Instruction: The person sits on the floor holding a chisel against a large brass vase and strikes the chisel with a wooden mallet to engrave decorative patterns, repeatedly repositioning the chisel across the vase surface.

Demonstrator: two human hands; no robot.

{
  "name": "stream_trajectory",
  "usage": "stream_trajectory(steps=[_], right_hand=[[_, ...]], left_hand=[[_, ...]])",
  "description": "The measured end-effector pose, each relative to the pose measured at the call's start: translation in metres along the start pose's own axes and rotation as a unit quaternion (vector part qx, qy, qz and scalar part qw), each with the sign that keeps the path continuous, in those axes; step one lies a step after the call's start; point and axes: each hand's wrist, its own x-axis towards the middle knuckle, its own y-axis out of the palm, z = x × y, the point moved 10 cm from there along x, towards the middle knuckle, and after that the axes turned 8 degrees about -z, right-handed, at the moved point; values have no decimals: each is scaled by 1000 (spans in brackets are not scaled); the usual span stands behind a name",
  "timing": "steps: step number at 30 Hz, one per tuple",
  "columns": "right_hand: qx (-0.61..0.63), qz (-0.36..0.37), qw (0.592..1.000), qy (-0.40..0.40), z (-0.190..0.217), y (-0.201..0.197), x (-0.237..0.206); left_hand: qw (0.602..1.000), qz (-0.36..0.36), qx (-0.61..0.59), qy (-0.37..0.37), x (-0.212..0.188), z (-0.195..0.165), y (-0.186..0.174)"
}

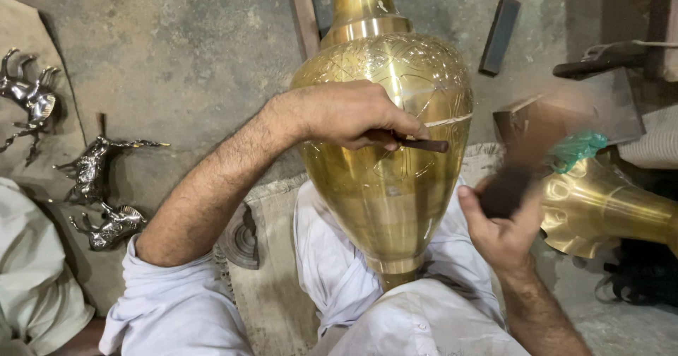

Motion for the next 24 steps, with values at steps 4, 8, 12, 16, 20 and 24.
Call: stream_trajectory(steps=[4,8,12,16,20,24], right_hand=[[-95,25,995,-15,4,5,1],[92,-16,995,20,6,-1,4],[-96,9,992,-80,20,8,4],[6,23,1000,-1,10,8,6],[-49,10,999,-18,17,0,8],[-160,73,978,-110,30,15,4]], left_hand=[[1000,-14,1,13,-2,-1,-1],[1000,-10,-10,-1,-5,3,1],[1000,-10,-5,11,-6,2,1],[1000,-18,-20,16,-6,2,-1],[999,-28,-25,26,-5,-2,-1],[999,19,15,-48,-5,12,8]])
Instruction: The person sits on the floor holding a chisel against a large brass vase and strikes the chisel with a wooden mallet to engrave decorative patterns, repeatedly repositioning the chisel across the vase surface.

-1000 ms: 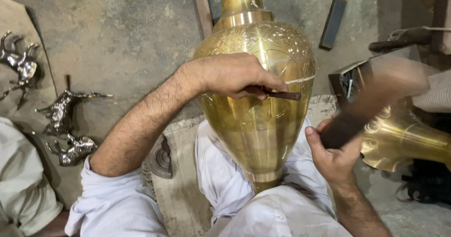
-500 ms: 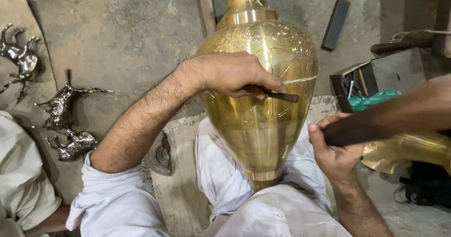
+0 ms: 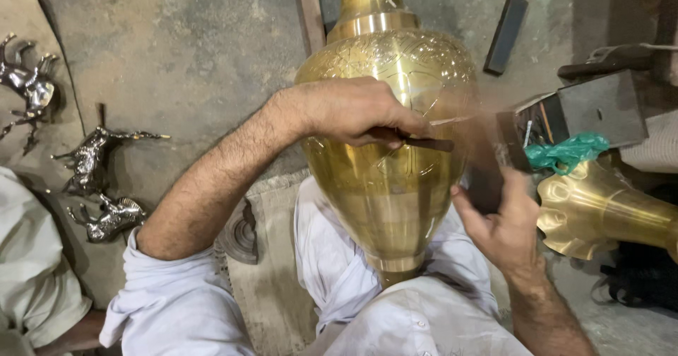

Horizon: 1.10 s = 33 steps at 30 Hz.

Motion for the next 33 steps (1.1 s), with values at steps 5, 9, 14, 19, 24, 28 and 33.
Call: stream_trajectory(steps=[5,9,14,19,24,28,33], right_hand=[[257,-71,956,119,-26,3,-3],[224,-52,968,96,-26,2,1],[18,-49,999,-4,-5,-12,8],[179,-39,976,117,-20,-3,6],[139,-68,986,57,-13,-8,8],[48,-19,998,20,-7,0,9],[217,-39,966,137,-23,-1,9]], left_hand=[[999,-30,-22,35,-5,-6,-7],[995,-58,-54,67,-7,-10,-12],[998,-27,-20,44,-2,-4,-4],[998,-28,-10,48,-3,-7,-4],[998,-38,-16,53,-5,-9,-8],[998,-31,-24,43,-8,-6,-6],[998,-31,-16,50,-7,-7,-3]])
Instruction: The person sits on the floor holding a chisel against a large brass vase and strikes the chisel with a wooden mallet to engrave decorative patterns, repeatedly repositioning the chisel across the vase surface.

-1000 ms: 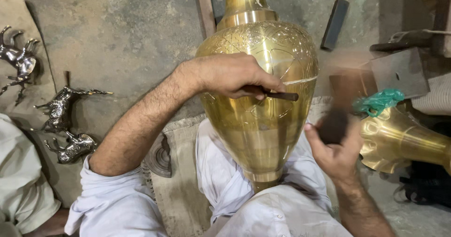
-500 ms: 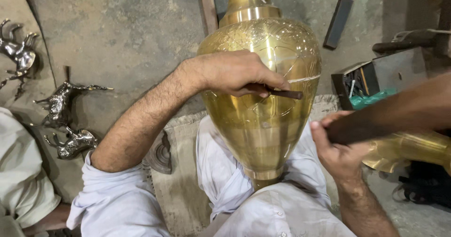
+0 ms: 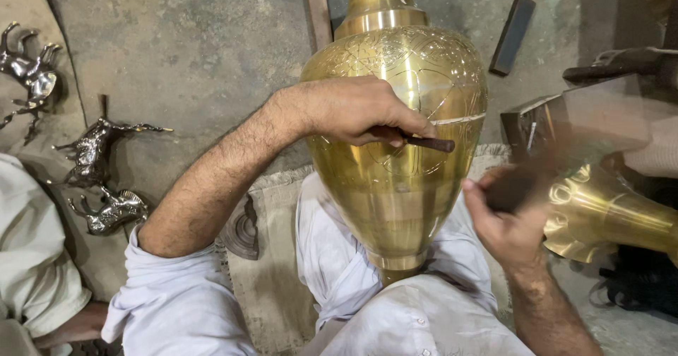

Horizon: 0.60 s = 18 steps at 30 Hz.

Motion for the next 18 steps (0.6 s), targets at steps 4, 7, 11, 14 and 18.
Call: stream_trajectory(steps=[4,7,11,14,18], right_hand=[[-93,-4,993,-72,12,3,1],[23,-6,999,-25,5,2,2],[-121,-13,989,-77,13,-1,3],[-200,20,963,-179,32,6,0],[-132,2,986,-101,21,0,8]], left_hand=[[1000,-4,2,4,0,-2,-3],[999,-6,-30,-12,-7,-2,-5],[997,-36,-38,52,-10,-15,-14],[999,-9,-37,-9,-9,-3,-7],[998,-34,-28,34,-9,-9,-15]])
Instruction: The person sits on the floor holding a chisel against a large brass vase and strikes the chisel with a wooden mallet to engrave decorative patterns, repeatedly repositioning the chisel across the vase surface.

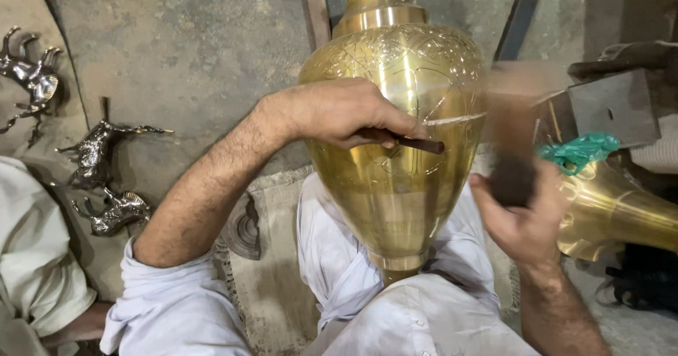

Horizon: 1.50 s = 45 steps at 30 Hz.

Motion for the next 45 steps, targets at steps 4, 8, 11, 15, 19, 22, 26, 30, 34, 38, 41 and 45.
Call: stream_trajectory(steps=[4,8,11,15,19,22,26,30,34,38,41,45], right_hand=[[116,12,992,56,-9,8,-4],[41,16,999,8,-6,3,-4],[94,19,995,38,-12,3,-2],[-75,44,995,-58,2,9,5],[66,14,998,-9,0,-4,20],[-112,85,985,-95,10,4,28],[-40,87,993,-73,11,-1,47],[-169,155,961,-157,28,13,61],[-72,127,981,-125,45,7,94],[-218,194,913,-286,78,27,110],[-176,196,922,-284,94,31,130],[-320,289,858,-280,97,56,143]], left_hand=[[997,35,19,-59,-5,12,12],[1000,-27,0,1,-7,2,1],[997,2,8,-73,-14,18,7],[999,-25,19,-33,-16,9,4],[996,-85,-27,-17,-23,3,-7],[996,-73,-16,-58,-25,12,-3],[990,-136,-17,-22,-32,7,-10],[985,-154,-5,-81,-40,23,-4],[968,-231,-4,-96,-54,26,-5],[951,-262,12,-162,-67,39,4],[940,-317,-38,-124,-71,34,3],[909,-378,-35,-171,-84,37,7]])
